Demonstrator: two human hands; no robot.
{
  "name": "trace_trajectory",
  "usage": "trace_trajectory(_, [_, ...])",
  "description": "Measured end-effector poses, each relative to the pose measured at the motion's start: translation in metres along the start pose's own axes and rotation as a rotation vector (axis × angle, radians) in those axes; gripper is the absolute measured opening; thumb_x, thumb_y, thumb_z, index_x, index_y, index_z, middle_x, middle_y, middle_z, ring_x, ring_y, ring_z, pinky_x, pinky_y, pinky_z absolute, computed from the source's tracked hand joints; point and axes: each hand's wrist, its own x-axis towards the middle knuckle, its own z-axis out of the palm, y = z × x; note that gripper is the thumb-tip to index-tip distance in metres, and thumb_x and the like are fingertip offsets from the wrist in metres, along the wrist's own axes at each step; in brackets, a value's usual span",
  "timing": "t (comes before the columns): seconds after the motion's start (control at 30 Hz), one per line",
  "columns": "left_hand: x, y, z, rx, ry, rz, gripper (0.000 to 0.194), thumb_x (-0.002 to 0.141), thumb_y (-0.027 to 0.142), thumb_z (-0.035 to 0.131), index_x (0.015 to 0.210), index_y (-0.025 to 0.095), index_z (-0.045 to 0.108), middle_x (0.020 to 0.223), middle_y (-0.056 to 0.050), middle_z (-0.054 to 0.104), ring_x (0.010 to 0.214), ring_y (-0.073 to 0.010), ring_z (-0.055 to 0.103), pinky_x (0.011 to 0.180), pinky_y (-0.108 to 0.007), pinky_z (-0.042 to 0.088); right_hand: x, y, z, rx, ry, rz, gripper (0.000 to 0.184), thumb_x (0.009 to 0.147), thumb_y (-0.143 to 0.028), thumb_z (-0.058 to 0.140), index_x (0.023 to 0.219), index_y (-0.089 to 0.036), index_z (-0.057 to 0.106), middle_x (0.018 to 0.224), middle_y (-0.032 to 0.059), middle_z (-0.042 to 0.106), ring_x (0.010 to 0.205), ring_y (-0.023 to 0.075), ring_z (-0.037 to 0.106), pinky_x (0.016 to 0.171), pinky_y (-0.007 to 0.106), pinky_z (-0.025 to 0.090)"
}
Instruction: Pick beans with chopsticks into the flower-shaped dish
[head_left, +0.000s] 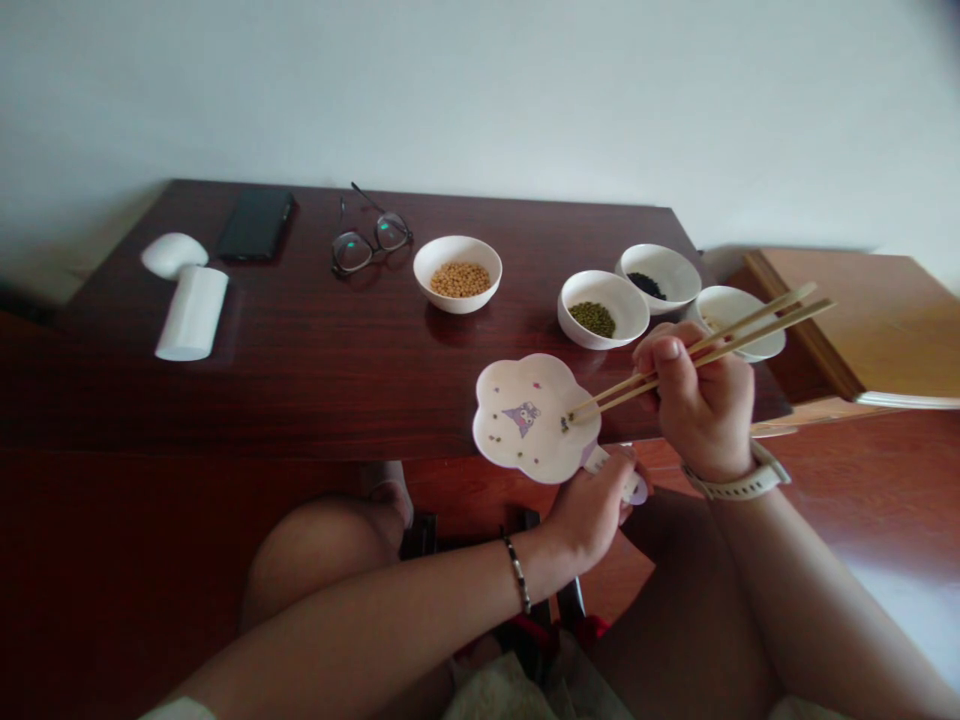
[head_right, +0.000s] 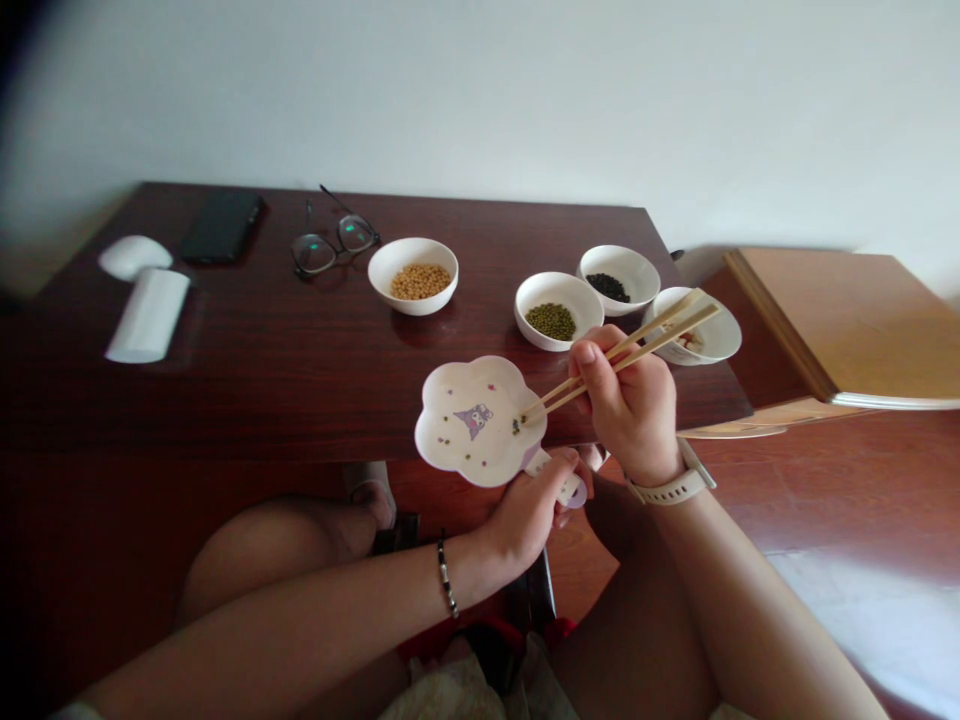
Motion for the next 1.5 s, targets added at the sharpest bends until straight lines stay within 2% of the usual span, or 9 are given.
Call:
trace_trajectory(0.17, [-0.001,0.001,0.001,-0.003,0.008,-0.007,0.04,0.098,0.048,0.055,0.068,0.021,0.058,0.061,0.003,0.046,0.057,-0.0121,0.036,0.057,-0.028,0.028,-0.001,0.001,0.0,-0.003,-0.001,-0.01,0.047,0.114,-0.055,0.053,0.078,-0.025,0.059,0.054,-0.0042,0.052,0.046,0.0116,0.049,0.047,0.029,0.033])
trace_trajectory(0.63, [0.0,0.0,0.0,-0.001,0.0,-0.012,0.039,0.095,0.048,0.056,0.067,0.021,0.058,0.061,0.003,0.046,0.058,-0.0124,0.037,0.058,-0.029,0.027,-0.002,-0.002,0.001,-0.004,0.027,-0.017,0.048,0.114,-0.054,0.053,0.078,-0.024,0.058,0.059,-0.003,0.056,0.048,0.0106,0.05,0.048,0.03,0.035])
trace_trajectory(0.97, [0.0,-0.001,-0.001,-0.005,0.0,-0.02,0.038,0.095,0.049,0.057,0.069,0.021,0.059,0.064,0.003,0.048,0.057,-0.0117,0.037,0.057,-0.028,0.028,0.0,0.003,0.002,0.047,0.127,0.024,0.046,0.111,-0.06,0.056,0.079,-0.027,0.059,0.052,-0.0037,0.052,0.042,0.0138,0.049,0.043,0.032,0.033])
trace_trajectory(1.17, [0.002,-0.004,-0.001,-0.02,0.004,-0.03,0.037,0.096,0.046,0.057,0.07,0.021,0.059,0.059,0.004,0.045,0.055,-0.0115,0.035,0.056,-0.028,0.027,0.002,0.003,0.005,0.072,0.152,0.032,0.046,0.111,-0.061,0.056,0.078,-0.028,0.059,0.053,-0.0024,0.051,0.043,0.0148,0.048,0.044,0.034,0.034])
trace_trajectory(1.3, [0.0,-0.002,-0.001,-0.031,-0.002,-0.032,0.037,0.097,0.045,0.057,0.069,0.021,0.058,0.06,0.004,0.046,0.054,-0.0111,0.034,0.055,-0.028,0.027,0.008,0.004,0.009,0.126,0.235,0.008,0.049,0.11,-0.062,0.056,0.076,-0.027,0.056,0.059,-0.0014,0.051,0.043,0.013,0.045,0.039,0.033,0.03])
trace_trajectory(1.5, [-0.003,0.004,0.001,-0.044,0.026,-0.072,0.031,0.097,0.042,0.059,0.073,0.022,0.055,0.06,0.005,0.046,0.054,-0.0103,0.034,0.057,-0.027,0.029,0.019,0.005,0.017,0.215,0.343,-0.045,0.046,0.111,-0.055,0.06,0.076,-0.025,0.055,0.063,-0.0031,0.05,0.042,0.0096,0.045,0.038,0.031,0.03])
